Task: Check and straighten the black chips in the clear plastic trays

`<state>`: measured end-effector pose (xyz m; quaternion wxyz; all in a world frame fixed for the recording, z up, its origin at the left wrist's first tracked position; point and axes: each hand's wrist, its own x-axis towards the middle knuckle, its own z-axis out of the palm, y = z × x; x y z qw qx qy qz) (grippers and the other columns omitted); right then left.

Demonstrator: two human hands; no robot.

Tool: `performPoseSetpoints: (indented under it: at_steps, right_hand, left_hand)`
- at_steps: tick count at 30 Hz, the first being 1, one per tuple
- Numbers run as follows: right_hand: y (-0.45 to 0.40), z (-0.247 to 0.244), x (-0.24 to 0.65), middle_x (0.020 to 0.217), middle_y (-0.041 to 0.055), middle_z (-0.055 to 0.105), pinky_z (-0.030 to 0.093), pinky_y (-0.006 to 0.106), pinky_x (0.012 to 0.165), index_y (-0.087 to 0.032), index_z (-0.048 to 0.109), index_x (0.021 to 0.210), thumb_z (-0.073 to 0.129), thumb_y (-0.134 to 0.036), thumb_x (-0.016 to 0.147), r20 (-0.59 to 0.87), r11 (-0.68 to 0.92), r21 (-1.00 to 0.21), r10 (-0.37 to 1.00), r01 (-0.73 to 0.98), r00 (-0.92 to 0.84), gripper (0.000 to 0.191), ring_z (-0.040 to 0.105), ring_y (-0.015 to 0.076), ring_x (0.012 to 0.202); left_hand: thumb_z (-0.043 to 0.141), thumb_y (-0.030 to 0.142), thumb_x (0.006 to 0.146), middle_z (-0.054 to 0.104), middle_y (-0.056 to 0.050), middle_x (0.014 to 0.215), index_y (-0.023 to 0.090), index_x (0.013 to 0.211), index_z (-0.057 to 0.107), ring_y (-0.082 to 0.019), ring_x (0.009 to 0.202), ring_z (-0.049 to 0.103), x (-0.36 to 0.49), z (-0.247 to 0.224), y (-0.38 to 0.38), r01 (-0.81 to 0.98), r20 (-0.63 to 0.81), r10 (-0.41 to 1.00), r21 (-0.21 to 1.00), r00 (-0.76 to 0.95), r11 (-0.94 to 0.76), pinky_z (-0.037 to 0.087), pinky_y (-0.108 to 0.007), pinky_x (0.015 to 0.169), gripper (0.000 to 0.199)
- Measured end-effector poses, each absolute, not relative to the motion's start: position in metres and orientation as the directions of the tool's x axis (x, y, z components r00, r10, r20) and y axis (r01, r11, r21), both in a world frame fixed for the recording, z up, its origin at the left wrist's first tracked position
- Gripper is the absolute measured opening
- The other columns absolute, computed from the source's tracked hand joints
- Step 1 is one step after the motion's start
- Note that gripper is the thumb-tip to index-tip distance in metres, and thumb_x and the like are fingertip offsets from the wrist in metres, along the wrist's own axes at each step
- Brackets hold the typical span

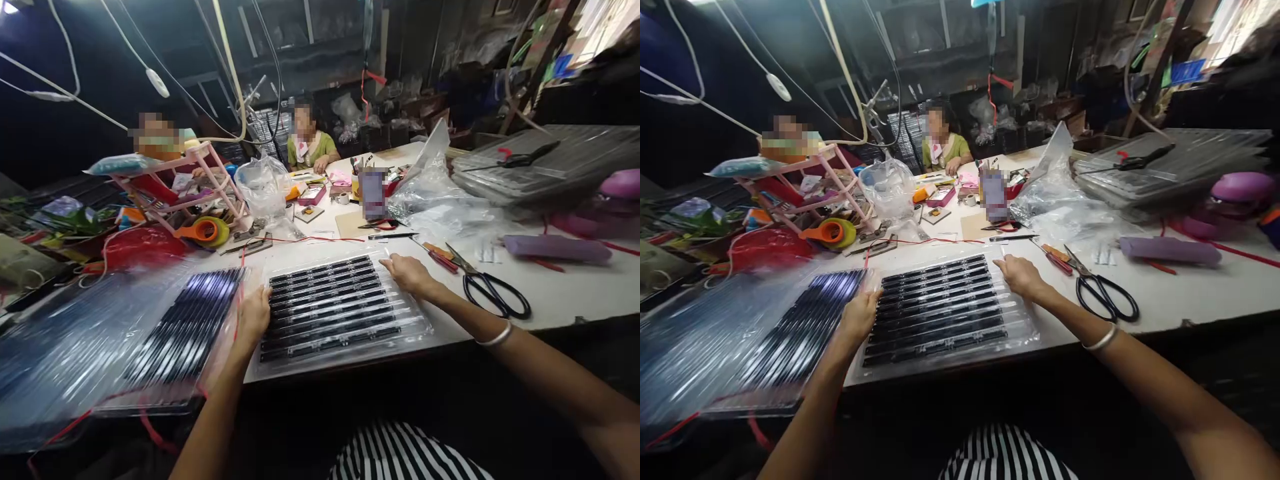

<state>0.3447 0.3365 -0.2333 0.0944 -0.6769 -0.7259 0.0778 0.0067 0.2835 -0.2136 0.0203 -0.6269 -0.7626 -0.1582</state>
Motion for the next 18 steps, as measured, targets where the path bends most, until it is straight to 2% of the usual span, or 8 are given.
performPoseSetpoints:
  at_steps: [3,5,8,11,13,15,18]
  right_hand:
    - [0.331,-0.245,0.340,0.081,0.0166,0.069,0.042,0.035,0.071,-0.009,0.057,0.114,0.021,-0.046,0.097,0.036,0.058,-0.163,0.998,0.985,-0.053,0.055,0.065,0.0257,0.076]
    - [0.325,-0.248,0.341,0.087,0.0187,0.068,0.042,0.038,0.073,-0.007,0.049,0.126,0.019,-0.041,0.097,0.068,0.083,-0.117,0.995,0.990,-0.075,0.054,0.064,0.0270,0.080]
    - [0.322,-0.248,0.342,0.110,0.0229,0.061,0.038,0.043,0.081,-0.009,0.038,0.138,0.022,-0.032,0.097,0.134,0.175,-0.054,0.977,0.983,-0.167,0.050,0.058,0.0309,0.096]
    - [0.330,-0.246,0.341,0.120,0.0208,0.055,0.030,0.049,0.089,-0.016,0.046,0.134,0.027,-0.020,0.094,0.158,0.304,-0.011,0.941,0.953,-0.298,0.044,0.049,0.0335,0.109]
    - [0.340,-0.246,0.336,0.128,0.0203,0.049,0.024,0.053,0.094,-0.015,0.051,0.129,0.028,-0.012,0.091,0.164,0.386,0.001,0.910,0.922,-0.381,0.044,0.042,0.0346,0.117]
    - [0.350,-0.246,0.326,0.134,0.0200,0.045,0.020,0.052,0.098,-0.013,0.052,0.127,0.030,-0.008,0.089,0.168,0.467,-0.003,0.872,0.884,-0.460,0.044,0.038,0.0340,0.120]
    - [0.358,-0.245,0.303,0.123,0.0165,0.052,0.026,0.045,0.094,-0.017,0.048,0.131,0.033,-0.017,0.092,0.157,0.580,-0.041,0.808,0.813,-0.568,0.042,0.044,0.0286,0.110]
  left_hand:
    - [0.028,0.030,0.092,0.071,-0.010,0.071,0.016,0.132,0.050,-0.025,0.071,0.067,0.013,-0.232,0.285,0.975,0.132,0.974,0.148,-0.185,0.165,0.046,-0.032,0.064,0.048]
    - [0.025,0.031,0.094,0.072,-0.009,0.079,0.020,0.137,0.044,-0.024,0.076,0.067,0.016,-0.239,0.283,0.982,0.089,0.983,0.110,-0.162,0.152,0.046,-0.033,0.069,0.049]
    - [0.023,0.030,0.094,0.072,-0.011,0.085,0.020,0.136,0.045,-0.025,0.082,0.067,0.020,-0.240,0.280,0.987,0.072,0.985,0.047,-0.157,0.154,0.045,-0.037,0.079,0.049]
    - [0.024,0.028,0.093,0.071,-0.014,0.079,0.017,0.135,0.046,-0.028,0.079,0.066,0.023,-0.236,0.282,0.987,0.082,0.984,-0.015,-0.160,0.161,0.043,-0.044,0.082,0.049]
    - [0.022,0.028,0.093,0.070,-0.016,0.084,0.016,0.135,0.047,-0.030,0.084,0.065,0.025,-0.233,0.285,0.988,0.095,0.985,-0.044,-0.141,0.145,0.041,-0.049,0.084,0.049]
    - [0.021,0.029,0.094,0.067,-0.021,0.103,0.013,0.134,0.047,-0.034,0.101,0.060,0.027,-0.230,0.287,0.992,0.116,0.988,-0.061,-0.105,0.113,0.038,-0.054,0.089,0.050]
    - [0.026,0.035,0.094,0.045,-0.024,0.138,0.007,0.134,0.045,-0.036,0.130,0.037,0.033,-0.231,0.290,0.998,0.119,0.993,-0.066,-0.015,0.023,0.027,-0.055,0.102,0.053]
